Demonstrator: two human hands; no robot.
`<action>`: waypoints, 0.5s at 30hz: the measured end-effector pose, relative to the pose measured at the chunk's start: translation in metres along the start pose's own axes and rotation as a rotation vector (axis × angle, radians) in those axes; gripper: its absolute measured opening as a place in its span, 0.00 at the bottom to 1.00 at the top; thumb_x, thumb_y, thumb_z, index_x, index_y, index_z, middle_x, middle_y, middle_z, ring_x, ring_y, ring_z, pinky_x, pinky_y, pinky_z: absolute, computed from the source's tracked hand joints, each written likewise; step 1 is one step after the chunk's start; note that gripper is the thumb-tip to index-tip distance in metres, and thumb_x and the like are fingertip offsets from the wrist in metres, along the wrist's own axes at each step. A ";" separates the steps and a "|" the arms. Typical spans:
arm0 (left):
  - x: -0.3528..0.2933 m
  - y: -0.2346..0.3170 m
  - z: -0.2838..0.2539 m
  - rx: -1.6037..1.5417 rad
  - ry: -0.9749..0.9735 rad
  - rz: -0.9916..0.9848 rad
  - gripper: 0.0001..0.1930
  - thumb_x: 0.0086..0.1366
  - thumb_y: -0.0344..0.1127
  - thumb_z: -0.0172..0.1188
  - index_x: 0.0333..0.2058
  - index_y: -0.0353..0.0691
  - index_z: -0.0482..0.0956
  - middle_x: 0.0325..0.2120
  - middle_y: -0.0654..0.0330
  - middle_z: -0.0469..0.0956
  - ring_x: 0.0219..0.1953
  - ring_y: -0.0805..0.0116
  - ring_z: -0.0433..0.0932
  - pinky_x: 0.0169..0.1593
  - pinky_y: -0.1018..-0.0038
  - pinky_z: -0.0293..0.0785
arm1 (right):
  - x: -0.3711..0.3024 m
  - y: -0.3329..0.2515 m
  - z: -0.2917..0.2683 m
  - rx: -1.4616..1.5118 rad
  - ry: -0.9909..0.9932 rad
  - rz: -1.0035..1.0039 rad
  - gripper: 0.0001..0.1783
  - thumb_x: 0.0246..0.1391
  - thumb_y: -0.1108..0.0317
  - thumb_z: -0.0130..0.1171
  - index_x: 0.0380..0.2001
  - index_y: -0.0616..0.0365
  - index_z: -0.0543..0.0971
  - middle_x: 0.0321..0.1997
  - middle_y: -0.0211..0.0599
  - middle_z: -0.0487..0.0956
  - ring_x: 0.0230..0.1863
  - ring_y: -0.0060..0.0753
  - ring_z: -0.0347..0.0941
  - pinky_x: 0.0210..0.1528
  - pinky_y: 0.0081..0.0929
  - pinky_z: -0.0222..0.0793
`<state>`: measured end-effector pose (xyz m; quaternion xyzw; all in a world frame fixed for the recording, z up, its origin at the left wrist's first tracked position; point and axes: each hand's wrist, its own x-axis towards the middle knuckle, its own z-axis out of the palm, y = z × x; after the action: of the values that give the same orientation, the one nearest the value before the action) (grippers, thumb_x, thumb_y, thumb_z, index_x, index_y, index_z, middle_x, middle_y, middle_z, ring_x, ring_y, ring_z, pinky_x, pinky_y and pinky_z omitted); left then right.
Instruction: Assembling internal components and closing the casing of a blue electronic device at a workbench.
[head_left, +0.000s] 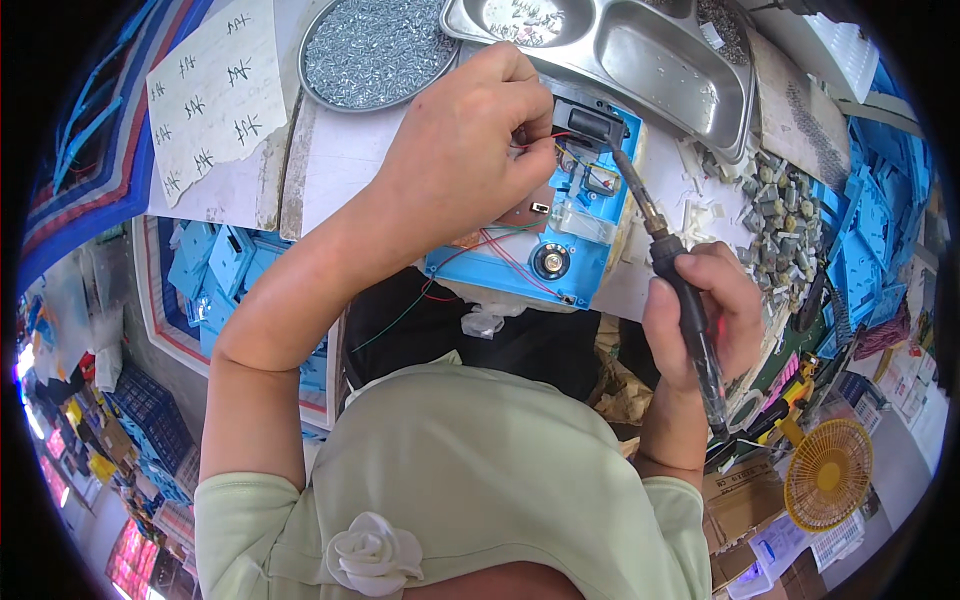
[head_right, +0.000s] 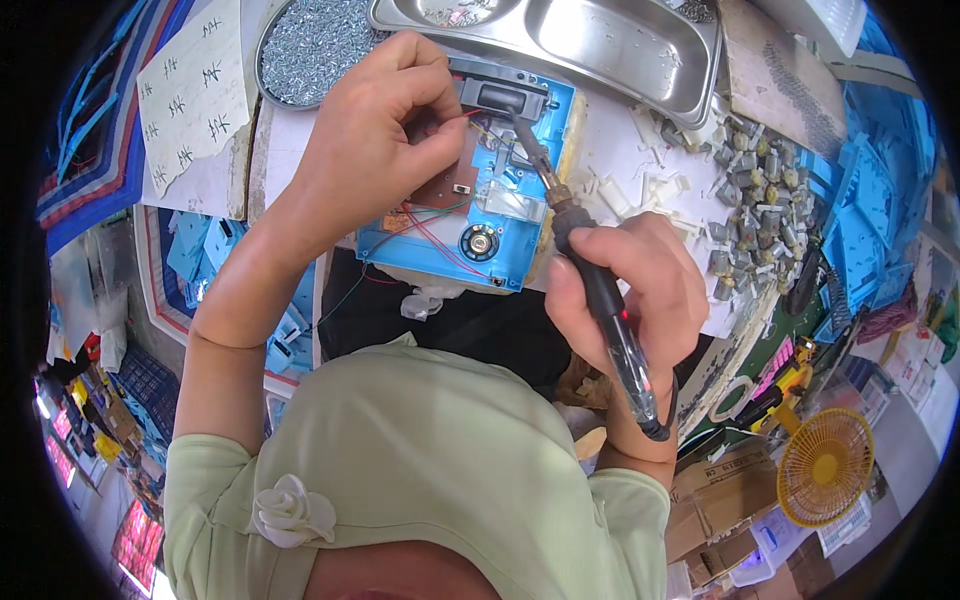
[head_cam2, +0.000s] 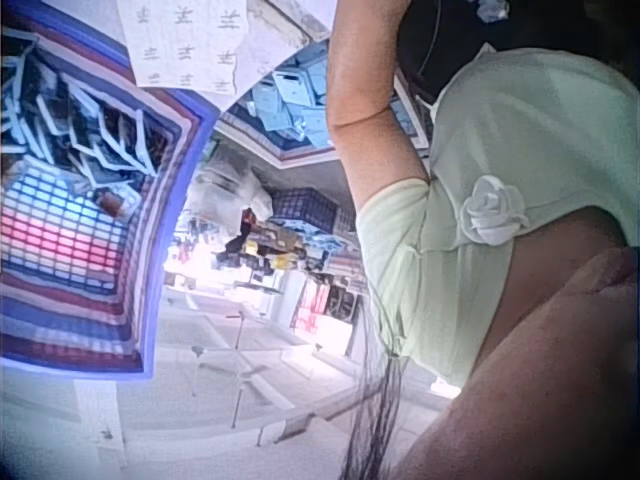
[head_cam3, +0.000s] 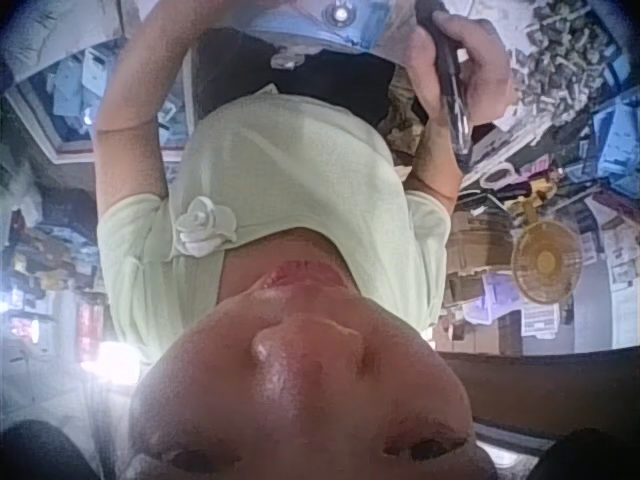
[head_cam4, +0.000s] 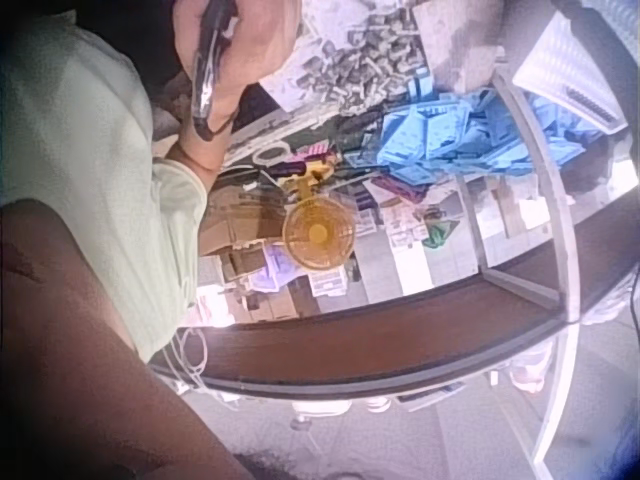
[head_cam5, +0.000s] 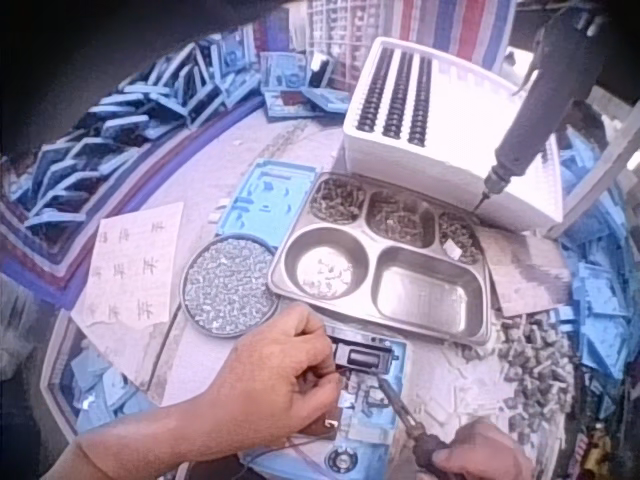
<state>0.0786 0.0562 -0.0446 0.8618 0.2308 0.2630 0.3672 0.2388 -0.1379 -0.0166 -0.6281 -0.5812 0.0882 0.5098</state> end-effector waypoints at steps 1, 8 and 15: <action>0.000 0.000 0.000 -0.004 0.001 -0.004 0.05 0.52 0.25 0.64 0.26 0.33 0.77 0.31 0.58 0.73 0.30 0.63 0.76 0.34 0.70 0.74 | 0.000 0.000 0.001 0.000 -0.021 0.000 0.18 0.46 0.77 0.72 0.41 0.61 0.78 0.24 0.38 0.78 0.21 0.33 0.70 0.24 0.27 0.65; 0.001 0.000 0.000 0.009 0.004 -0.001 0.04 0.52 0.25 0.64 0.26 0.33 0.77 0.30 0.58 0.73 0.30 0.63 0.76 0.34 0.71 0.74 | 0.005 0.003 0.008 -0.059 -0.099 -0.015 0.19 0.44 0.77 0.72 0.41 0.58 0.79 0.24 0.36 0.79 0.20 0.33 0.70 0.24 0.27 0.64; 0.000 0.000 0.000 -0.003 0.002 -0.015 0.04 0.53 0.24 0.64 0.26 0.33 0.77 0.31 0.58 0.72 0.29 0.64 0.76 0.33 0.71 0.74 | 0.010 0.005 0.014 -0.086 -0.090 -0.061 0.20 0.42 0.78 0.73 0.40 0.57 0.79 0.23 0.34 0.77 0.19 0.33 0.68 0.24 0.27 0.64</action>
<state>0.0791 0.0562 -0.0447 0.8592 0.2372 0.2616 0.3702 0.2357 -0.1214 -0.0221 -0.6268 -0.6256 0.0757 0.4582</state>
